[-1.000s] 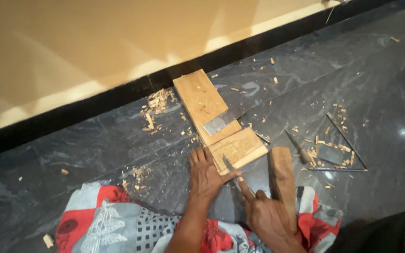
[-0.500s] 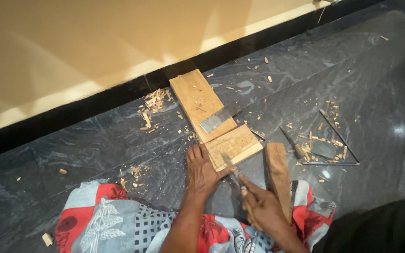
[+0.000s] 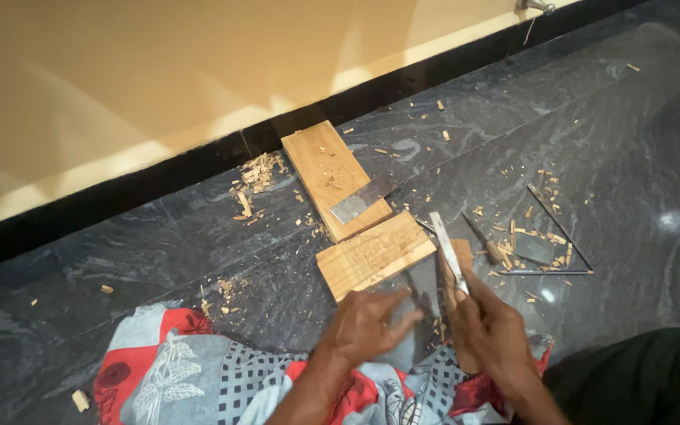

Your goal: The person carves a design into a rectangular wooden block using a chisel and a wooden mallet. They repeatedly strike the chisel to remove wood shavings and refine the pattern.

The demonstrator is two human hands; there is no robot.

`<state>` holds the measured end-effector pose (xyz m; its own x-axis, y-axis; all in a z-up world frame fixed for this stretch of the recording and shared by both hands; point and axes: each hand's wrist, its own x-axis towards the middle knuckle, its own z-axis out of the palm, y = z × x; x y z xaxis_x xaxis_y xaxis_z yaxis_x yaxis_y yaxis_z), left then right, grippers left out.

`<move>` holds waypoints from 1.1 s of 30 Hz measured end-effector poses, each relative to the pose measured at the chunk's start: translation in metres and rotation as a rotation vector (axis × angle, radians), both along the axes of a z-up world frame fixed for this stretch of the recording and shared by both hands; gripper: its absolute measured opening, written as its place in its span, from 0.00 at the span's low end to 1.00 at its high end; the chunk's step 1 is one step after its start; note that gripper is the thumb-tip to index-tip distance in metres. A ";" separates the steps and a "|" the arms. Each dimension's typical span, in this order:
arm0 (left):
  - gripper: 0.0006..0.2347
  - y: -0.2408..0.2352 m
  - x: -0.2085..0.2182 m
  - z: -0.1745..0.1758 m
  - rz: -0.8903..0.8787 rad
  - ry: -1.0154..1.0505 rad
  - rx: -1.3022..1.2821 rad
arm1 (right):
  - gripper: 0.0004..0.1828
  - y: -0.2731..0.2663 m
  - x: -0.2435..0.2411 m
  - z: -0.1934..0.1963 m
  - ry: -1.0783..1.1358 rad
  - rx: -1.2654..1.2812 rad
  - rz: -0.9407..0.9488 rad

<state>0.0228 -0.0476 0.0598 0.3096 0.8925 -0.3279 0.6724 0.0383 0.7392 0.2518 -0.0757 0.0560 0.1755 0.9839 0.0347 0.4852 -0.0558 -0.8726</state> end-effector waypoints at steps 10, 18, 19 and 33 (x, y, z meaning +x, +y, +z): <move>0.58 0.045 -0.039 -0.020 0.242 0.270 0.361 | 0.26 -0.013 0.016 -0.003 0.157 -0.126 -0.033; 0.36 0.040 -0.055 -0.028 0.490 -1.038 -0.783 | 0.27 -0.010 0.024 0.004 0.343 -0.198 -0.155; 0.35 0.038 -0.056 -0.027 0.521 -1.017 -0.760 | 0.26 -0.010 0.023 0.007 0.278 -0.146 -0.134; 0.48 0.029 -0.044 -0.010 0.182 0.331 0.686 | 0.30 -0.015 0.010 0.008 0.147 -0.220 -0.054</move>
<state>-0.0208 -0.0187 0.0499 0.1216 0.9564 0.2657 0.8888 -0.2241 0.3999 0.2617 -0.0909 0.0640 0.2150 0.9540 -0.2089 0.3451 -0.2743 -0.8976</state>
